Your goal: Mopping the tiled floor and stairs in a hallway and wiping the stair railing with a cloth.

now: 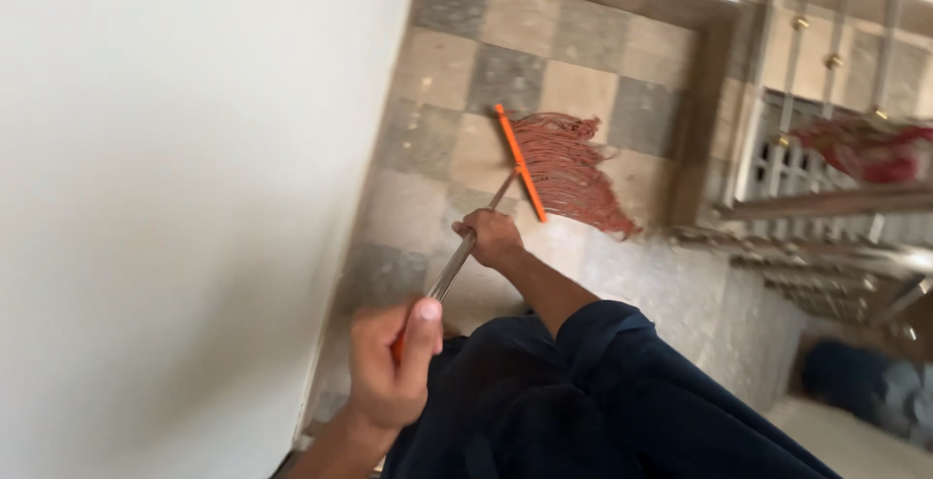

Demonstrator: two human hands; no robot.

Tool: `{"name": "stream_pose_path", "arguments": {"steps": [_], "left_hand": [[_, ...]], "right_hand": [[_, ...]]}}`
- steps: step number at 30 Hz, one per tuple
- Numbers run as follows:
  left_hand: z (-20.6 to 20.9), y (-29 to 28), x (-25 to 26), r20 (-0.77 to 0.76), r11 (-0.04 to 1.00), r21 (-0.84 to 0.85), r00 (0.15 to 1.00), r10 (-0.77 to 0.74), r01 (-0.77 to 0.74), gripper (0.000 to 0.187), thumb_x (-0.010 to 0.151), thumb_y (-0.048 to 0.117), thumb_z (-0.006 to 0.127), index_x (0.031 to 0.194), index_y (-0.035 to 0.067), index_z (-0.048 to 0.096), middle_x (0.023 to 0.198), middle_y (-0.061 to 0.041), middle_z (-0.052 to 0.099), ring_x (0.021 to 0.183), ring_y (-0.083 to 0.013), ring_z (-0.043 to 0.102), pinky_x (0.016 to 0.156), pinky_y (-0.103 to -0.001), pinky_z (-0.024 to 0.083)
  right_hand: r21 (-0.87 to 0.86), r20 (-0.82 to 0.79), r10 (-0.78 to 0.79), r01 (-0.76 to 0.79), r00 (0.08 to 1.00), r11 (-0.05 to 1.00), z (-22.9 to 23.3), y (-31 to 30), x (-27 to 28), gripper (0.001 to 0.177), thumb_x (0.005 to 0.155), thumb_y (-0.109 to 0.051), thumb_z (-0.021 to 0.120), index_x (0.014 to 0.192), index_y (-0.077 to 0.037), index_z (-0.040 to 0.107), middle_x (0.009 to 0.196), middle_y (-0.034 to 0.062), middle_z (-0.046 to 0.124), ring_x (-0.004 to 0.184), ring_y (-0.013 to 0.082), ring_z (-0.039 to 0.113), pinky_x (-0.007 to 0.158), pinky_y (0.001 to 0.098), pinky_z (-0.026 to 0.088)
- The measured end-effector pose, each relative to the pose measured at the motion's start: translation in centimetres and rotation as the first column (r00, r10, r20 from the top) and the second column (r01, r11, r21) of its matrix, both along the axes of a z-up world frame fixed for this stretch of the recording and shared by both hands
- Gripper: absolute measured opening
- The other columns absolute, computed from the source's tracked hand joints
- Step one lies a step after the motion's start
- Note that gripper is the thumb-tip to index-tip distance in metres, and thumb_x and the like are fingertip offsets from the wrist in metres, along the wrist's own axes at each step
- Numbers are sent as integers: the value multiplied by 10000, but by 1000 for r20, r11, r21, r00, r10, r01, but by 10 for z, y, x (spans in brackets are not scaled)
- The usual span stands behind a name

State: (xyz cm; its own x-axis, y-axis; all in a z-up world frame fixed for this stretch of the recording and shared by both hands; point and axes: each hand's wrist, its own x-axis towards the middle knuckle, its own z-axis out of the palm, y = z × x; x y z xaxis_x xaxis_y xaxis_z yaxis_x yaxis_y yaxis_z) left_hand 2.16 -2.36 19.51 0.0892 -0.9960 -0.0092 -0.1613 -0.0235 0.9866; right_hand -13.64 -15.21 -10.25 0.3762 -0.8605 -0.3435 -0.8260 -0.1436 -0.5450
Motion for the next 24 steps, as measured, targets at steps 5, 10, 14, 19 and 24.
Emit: {"name": "stream_pose_path", "arguments": {"steps": [5,10,14,19,24], "left_hand": [[69,23,60,114,1000,-21,993,13,-10,359,974,247,599,692,32,653,512,-34,493,441,-134,469,455,-307,352],[95,4,57,-29,955,-269,991,-134,122,280,1004,240,679,810,46,623,633,0,540,534,-116,529,591,-293,442],[106,-37,-1,-4,793,-539,943,333,-282,373,1079,317,705,1041,-19,547,866,-51,582,776,-149,597,702,-316,507],[70,-115,-62,-18,901,-418,992,121,-118,397,1035,400,668,779,110,579,679,24,568,550,-86,539,539,-285,465],[55,-204,-127,178,914,-374,979,-95,157,450,1074,420,597,725,138,566,506,29,519,415,-125,536,483,-319,447]], "right_hand": [[-33,257,13,-5,966,999,66,42,114,396,964,-442,598,815,-98,726,887,170,720,877,411,684,788,539,522],[-65,329,-95,122,940,990,96,45,154,408,1028,-409,605,848,-65,731,821,167,716,854,368,685,782,506,515],[-150,494,-153,257,856,955,97,11,141,401,1043,-370,603,826,-49,709,770,145,691,777,293,654,730,441,509],[-198,643,-151,353,751,914,87,-67,106,401,1059,-331,601,804,-34,687,718,122,665,700,219,623,677,376,503],[-217,738,-146,437,659,873,62,-183,45,407,1074,-292,599,781,-18,664,666,100,640,623,145,592,625,310,497]]}}
